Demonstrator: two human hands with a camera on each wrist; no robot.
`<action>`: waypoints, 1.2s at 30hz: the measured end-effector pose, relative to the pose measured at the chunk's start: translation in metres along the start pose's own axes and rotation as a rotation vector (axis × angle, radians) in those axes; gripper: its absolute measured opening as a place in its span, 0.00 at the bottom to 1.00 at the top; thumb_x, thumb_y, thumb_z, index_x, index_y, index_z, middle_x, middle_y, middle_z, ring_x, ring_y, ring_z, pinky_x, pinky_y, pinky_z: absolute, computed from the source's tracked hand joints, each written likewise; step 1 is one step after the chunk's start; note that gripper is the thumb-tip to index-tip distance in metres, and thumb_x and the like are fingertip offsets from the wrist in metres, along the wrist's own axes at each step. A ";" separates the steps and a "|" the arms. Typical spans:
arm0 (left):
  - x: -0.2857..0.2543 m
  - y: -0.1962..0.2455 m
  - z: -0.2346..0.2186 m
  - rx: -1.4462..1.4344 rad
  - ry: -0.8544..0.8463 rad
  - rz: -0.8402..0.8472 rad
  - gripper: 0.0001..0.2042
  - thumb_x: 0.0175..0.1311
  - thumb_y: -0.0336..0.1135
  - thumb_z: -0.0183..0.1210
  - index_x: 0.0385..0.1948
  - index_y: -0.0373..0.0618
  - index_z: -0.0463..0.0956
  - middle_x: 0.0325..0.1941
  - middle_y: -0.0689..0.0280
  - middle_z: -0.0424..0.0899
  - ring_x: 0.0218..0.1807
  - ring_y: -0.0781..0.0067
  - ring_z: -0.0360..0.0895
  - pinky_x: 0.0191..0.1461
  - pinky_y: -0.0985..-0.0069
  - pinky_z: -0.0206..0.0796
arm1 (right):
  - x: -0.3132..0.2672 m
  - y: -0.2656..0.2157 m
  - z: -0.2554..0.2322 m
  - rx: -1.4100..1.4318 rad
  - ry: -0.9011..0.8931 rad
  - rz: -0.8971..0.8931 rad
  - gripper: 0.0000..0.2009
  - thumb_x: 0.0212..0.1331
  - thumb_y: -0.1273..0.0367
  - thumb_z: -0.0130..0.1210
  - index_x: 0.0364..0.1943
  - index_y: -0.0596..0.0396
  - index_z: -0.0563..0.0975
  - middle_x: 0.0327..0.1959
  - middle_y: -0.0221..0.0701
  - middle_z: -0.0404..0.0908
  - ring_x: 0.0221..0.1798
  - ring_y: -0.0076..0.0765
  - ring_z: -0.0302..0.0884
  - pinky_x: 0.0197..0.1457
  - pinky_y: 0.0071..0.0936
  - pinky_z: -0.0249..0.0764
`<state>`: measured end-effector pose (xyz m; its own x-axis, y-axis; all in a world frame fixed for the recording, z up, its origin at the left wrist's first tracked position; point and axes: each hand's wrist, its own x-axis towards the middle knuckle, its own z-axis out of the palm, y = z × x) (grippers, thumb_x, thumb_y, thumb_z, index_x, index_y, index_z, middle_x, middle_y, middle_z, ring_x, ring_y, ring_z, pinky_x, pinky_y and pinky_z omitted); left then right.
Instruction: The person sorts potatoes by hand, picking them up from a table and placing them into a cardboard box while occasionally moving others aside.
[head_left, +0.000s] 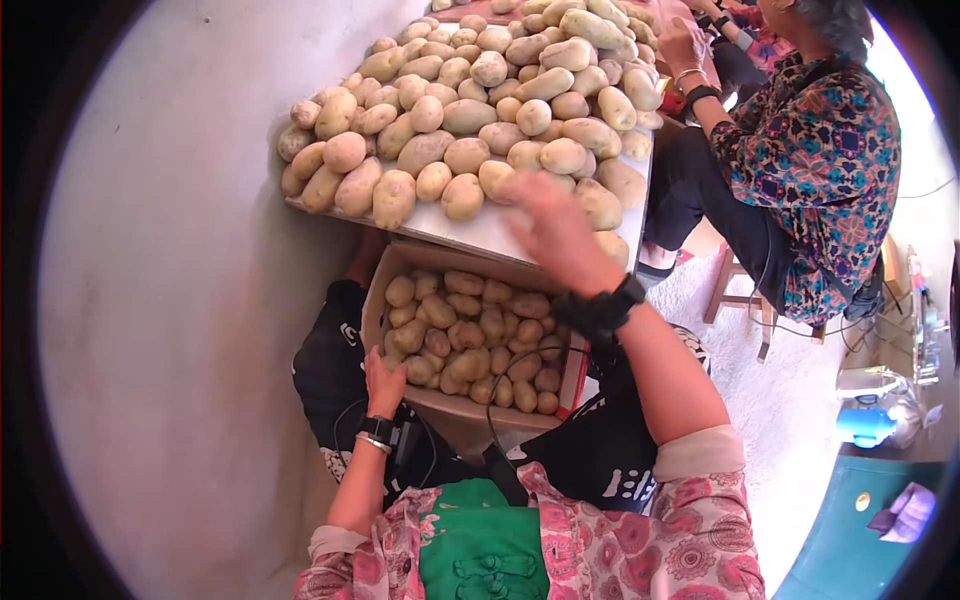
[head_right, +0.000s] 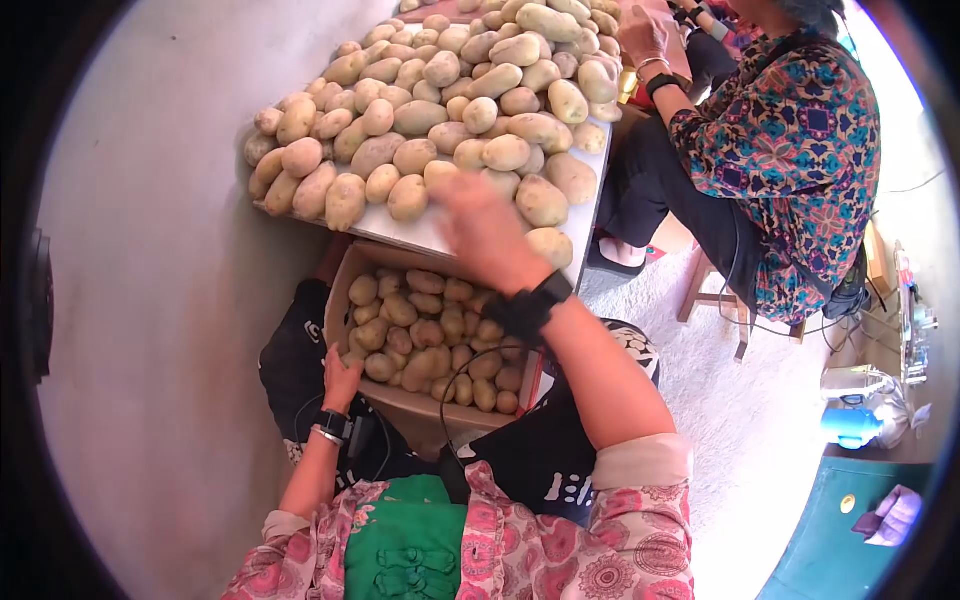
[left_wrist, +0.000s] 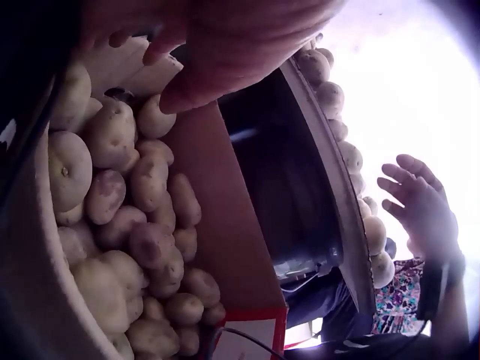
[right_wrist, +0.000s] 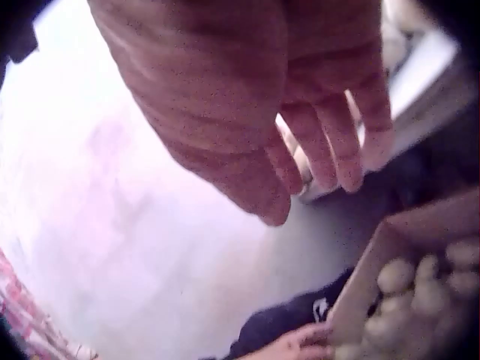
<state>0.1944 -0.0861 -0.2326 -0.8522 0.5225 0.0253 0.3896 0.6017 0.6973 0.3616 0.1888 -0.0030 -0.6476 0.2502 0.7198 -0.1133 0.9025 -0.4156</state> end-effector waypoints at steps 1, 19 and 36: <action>0.002 0.002 0.000 0.044 -0.034 0.009 0.33 0.48 0.33 0.60 0.57 0.30 0.58 0.57 0.42 0.64 0.61 0.44 0.60 0.65 0.62 0.53 | 0.006 0.014 -0.012 -0.106 0.075 -0.003 0.13 0.46 0.75 0.55 0.40 0.59 0.74 0.41 0.44 0.74 0.49 0.52 0.70 0.53 0.42 0.67; 0.037 -0.012 -0.023 0.021 -0.078 -0.097 0.31 0.44 0.36 0.60 0.51 0.27 0.63 0.51 0.40 0.71 0.56 0.43 0.67 0.60 0.62 0.60 | 0.012 0.070 -0.014 -0.569 0.013 0.256 0.23 0.51 0.66 0.56 0.54 0.55 0.69 0.52 0.45 0.72 0.56 0.51 0.68 0.59 0.40 0.65; 0.074 -0.058 -0.030 0.041 -0.486 -0.219 0.35 0.46 0.34 0.61 0.58 0.29 0.56 0.53 0.46 0.74 0.57 0.52 0.71 0.59 0.69 0.63 | 0.023 -0.013 -0.029 0.311 -0.015 0.363 0.20 0.47 0.65 0.54 0.47 0.55 0.74 0.39 0.43 0.77 0.40 0.39 0.77 0.47 0.36 0.74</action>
<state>0.0979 -0.1002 -0.2490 -0.6586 0.5962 -0.4592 0.2425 0.7458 0.6204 0.3702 0.1931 0.0346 -0.6979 0.5222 0.4901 -0.0967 0.6094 -0.7870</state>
